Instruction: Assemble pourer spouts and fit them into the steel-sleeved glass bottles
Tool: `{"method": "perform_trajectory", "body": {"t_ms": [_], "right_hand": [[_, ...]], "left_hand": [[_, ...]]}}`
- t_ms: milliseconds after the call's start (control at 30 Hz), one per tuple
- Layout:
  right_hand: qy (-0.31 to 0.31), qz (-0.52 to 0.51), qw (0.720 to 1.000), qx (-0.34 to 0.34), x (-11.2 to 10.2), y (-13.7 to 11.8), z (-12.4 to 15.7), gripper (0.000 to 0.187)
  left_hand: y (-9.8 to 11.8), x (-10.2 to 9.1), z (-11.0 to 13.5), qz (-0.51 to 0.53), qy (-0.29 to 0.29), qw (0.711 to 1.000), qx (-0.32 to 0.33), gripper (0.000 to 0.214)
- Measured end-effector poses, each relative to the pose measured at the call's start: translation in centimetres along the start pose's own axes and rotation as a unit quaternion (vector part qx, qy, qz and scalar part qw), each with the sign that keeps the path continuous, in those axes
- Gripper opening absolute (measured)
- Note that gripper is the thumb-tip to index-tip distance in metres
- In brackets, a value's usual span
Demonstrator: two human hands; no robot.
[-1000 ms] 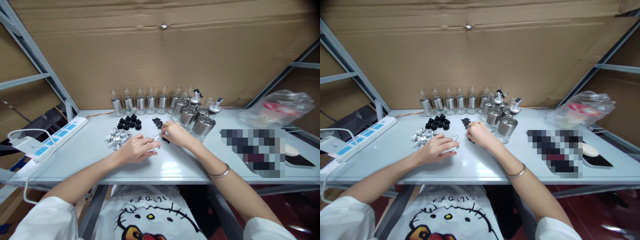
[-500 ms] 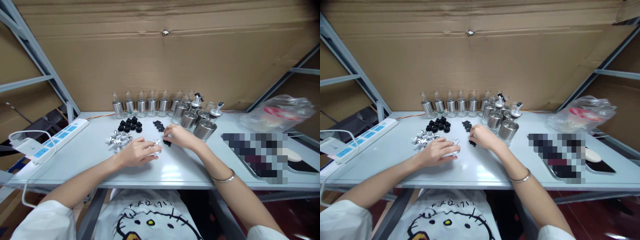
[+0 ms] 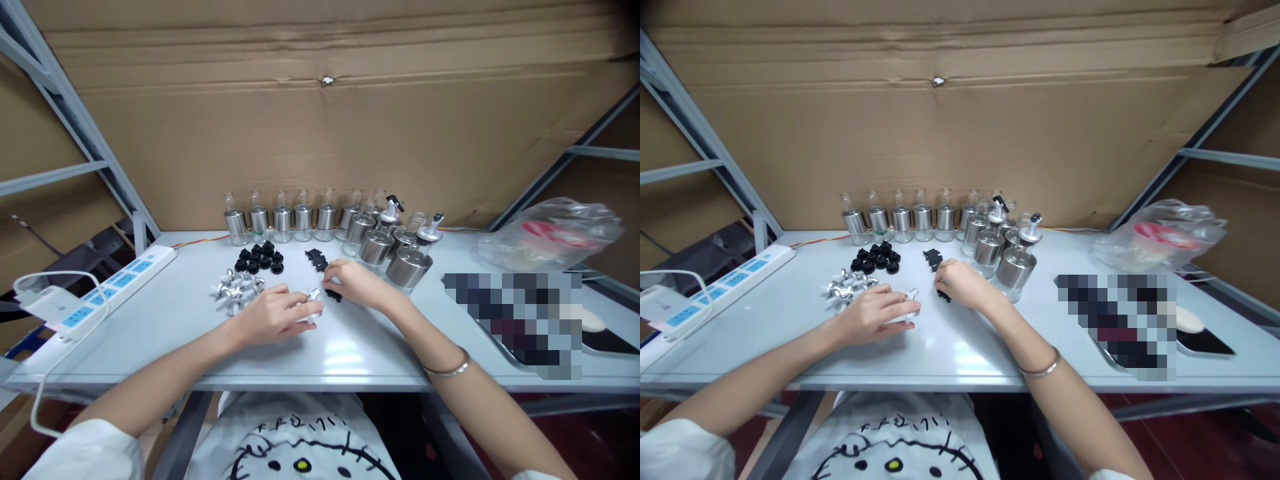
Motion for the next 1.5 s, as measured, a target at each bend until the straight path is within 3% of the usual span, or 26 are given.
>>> {"method": "perform_trajectory", "body": {"t_ms": [333, 467, 567, 667, 767, 933, 1167, 1300, 1500], "right_hand": [[-0.007, 0.015, 1.0, -0.004, 0.5, -0.1, -0.1, 0.012], [0.046, -0.015, 0.999, 0.012, -0.4, -0.4, -0.1, 0.013], [0.105, -0.104, 0.988, 0.042, -1.4, -0.5, 0.1, 0.013], [0.125, -0.217, 0.967, 0.054, -1.9, -0.5, 0.3, 0.015], [0.097, -0.331, 0.937, 0.061, -1.8, -0.8, 0.3, 0.022], [0.037, -0.494, 0.867, 0.056, -1.5, -1.6, 0.1, 0.028], [0.026, -0.634, 0.769, 0.08, -1.5, -2.3, 0.1, 0.031], [0.028, -0.65, 0.755, 0.084, -1.6, -2.2, 0.2, 0.028], [0.013, -0.635, 0.767, 0.084, -1.7, -2.2, 0.2, 0.026]], "left_hand": [[0.0, 0.1, 0.1, -0.003, -0.01, 1.0, -0.006, 0.024], [0.0, 0.2, 0.1, 0.004, -0.009, 1.0, -0.012, 0.024], [0.0, 0.1, 0.0, 0.004, 0.002, 1.0, -0.009, 0.023], [0.0, 0.0, -0.1, 0.001, 0.002, 1.0, -0.012, 0.023], [-0.1, 0.1, 0.0, -0.001, -0.002, 1.0, -0.018, 0.023], [-0.2, 0.2, 0.2, -0.004, -0.021, 0.999, -0.028, 0.025], [-0.3, 0.1, 0.1, -0.004, 0.002, 1.0, -0.025, 0.024], [-0.3, -0.1, -0.1, -0.007, 0.003, 1.0, -0.02, 0.025], [-0.4, 0.1, 0.2, -0.012, -0.018, 0.999, -0.025, 0.025]]}}
Point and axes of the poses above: each hand's wrist, its own z-axis away from the middle knuckle, its own x-axis out of the palm, y = z × x, the point moved 1 cm from there along -z, towards the middle knuckle, and after that the axes turned 4 degrees about z, right-handed, at the moved point
